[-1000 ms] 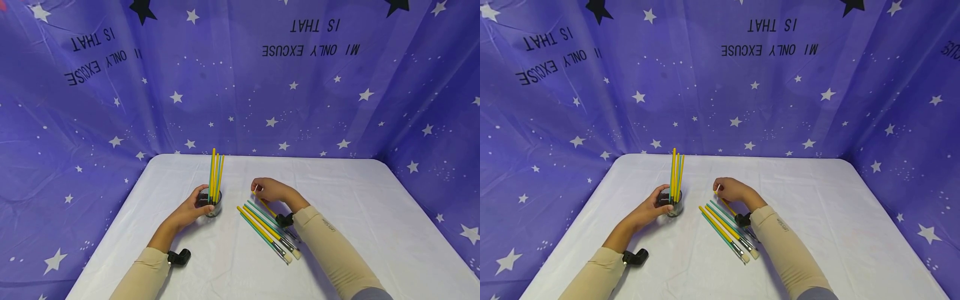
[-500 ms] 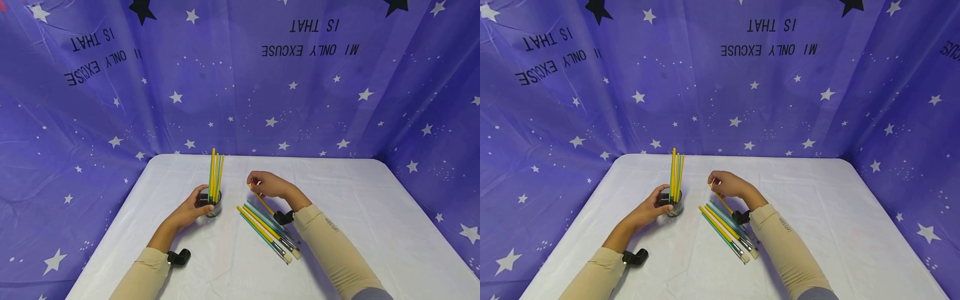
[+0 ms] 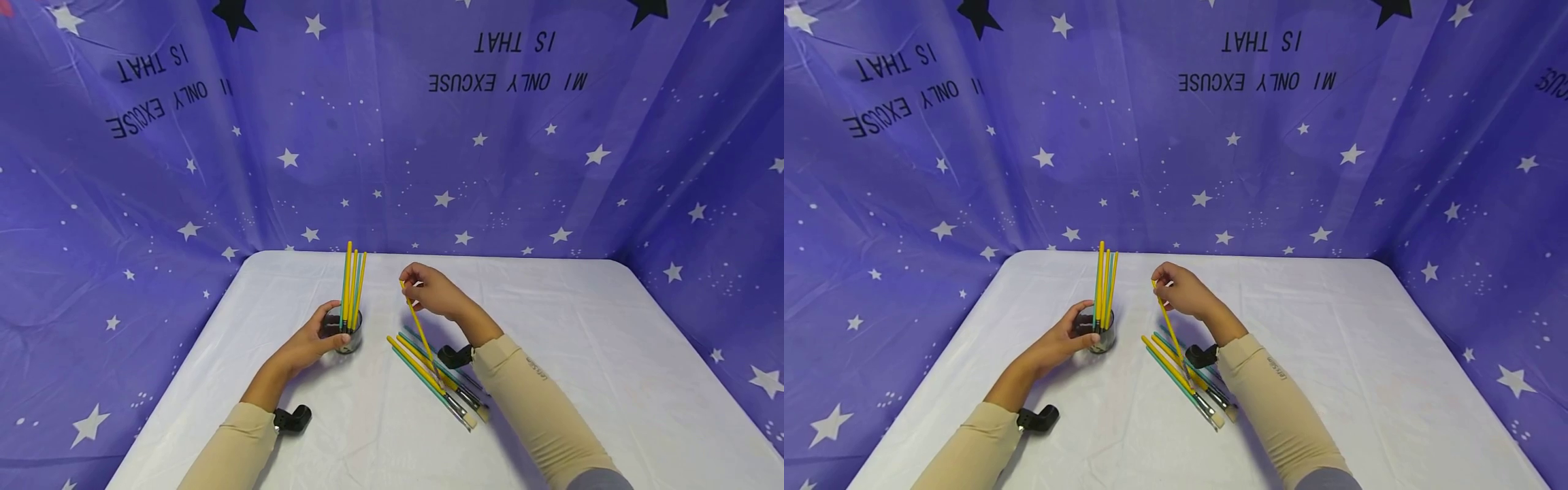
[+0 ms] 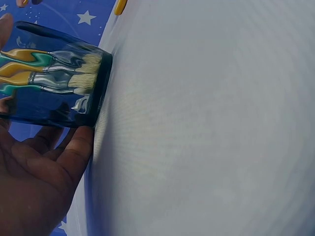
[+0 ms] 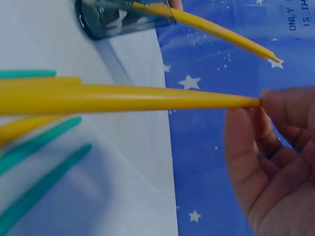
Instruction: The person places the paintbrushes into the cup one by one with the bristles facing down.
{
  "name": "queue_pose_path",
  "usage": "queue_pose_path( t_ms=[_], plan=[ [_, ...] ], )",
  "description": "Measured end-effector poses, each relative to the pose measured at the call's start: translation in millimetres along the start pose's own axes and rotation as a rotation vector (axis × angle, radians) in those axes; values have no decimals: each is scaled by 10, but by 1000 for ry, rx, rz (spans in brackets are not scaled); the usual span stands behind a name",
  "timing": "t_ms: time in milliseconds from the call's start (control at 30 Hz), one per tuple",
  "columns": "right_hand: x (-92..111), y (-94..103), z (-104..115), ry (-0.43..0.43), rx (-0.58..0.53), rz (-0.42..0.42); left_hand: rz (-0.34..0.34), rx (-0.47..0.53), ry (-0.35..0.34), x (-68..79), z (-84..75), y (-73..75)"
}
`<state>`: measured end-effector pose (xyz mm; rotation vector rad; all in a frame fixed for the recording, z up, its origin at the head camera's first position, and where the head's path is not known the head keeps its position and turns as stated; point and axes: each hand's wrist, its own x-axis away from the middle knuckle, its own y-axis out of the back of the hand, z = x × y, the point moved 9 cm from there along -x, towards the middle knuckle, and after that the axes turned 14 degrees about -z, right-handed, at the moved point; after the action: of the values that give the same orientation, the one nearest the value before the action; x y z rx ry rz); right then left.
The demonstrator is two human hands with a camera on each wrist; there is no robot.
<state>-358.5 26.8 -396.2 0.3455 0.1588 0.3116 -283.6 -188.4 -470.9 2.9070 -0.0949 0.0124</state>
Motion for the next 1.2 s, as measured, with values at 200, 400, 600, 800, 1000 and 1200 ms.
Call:
queue_pose_path(
  t_ms=[200, 400, 600, 800, 1000, 1200],
  plan=[
    [-27, -3, 38, -22, -101, -118, 4, 1, -6, 3, -17, -6],
    [-45, 23, 152, -6, -173, -208, 9, -3, -5, 16, -29, -13],
    [-98, 87, 299, 30, -215, -272, 5, -7, -11, 3, -16, -5],
    [-177, 145, 467, 59, -291, -342, 8, 2, -7, -1, -22, -5],
    [-236, 138, 565, 75, -376, -399, -4, -6, -5, 6, -29, 11],
    [-257, 146, 629, 83, -459, -464, 8, 3, 3, 14, -20, -4]
  ],
)
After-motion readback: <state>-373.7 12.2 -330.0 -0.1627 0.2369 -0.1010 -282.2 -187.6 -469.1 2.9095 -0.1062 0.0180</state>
